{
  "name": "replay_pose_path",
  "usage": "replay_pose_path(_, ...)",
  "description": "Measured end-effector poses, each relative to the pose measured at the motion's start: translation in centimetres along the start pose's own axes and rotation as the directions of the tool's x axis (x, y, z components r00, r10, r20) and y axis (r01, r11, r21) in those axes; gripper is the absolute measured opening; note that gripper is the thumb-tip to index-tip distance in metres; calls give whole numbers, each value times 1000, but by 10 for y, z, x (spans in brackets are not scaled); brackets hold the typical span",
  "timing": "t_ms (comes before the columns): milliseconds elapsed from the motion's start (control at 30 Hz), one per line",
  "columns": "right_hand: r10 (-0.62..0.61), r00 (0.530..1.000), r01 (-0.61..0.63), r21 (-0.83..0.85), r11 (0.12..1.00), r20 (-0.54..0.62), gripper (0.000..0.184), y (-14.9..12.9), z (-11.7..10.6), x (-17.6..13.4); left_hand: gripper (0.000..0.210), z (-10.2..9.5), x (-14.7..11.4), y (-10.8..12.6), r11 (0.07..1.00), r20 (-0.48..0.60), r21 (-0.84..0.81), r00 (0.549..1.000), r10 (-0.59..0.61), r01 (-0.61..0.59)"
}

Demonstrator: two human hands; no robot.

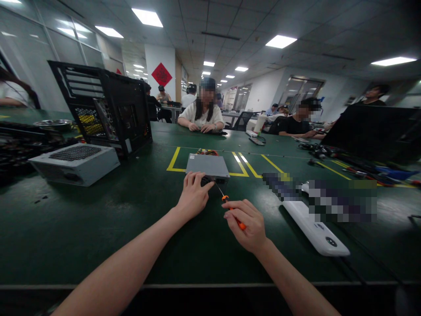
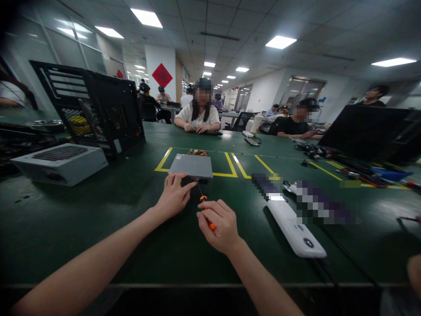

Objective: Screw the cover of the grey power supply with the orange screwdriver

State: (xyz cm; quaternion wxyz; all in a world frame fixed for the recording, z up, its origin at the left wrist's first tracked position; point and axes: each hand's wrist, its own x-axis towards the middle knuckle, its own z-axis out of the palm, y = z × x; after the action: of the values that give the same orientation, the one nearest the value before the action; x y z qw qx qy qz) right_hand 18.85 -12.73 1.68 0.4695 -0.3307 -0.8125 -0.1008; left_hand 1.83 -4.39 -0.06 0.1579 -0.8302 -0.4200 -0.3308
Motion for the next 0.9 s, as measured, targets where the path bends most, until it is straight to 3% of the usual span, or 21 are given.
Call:
replay_pose_path(433, 16, 998, -14, 27, 1000, -64, 16, 2, -4, -4, 28, -1, -1, -2, 998, -12, -60, 1000, -20, 19)
replay_pose_path(767, 59, 998, -58, 26, 998, -28, 18, 4, -1, -3, 26, -4, -1, 2, 996, -55, -85, 998, -23, 18)
replay_pose_path(900, 56, 998, -56, 26, 998, -24, 18, 3, -1, -2, 27, -3, -1, 4, 997, 3, -80, 1000, -4, 4)
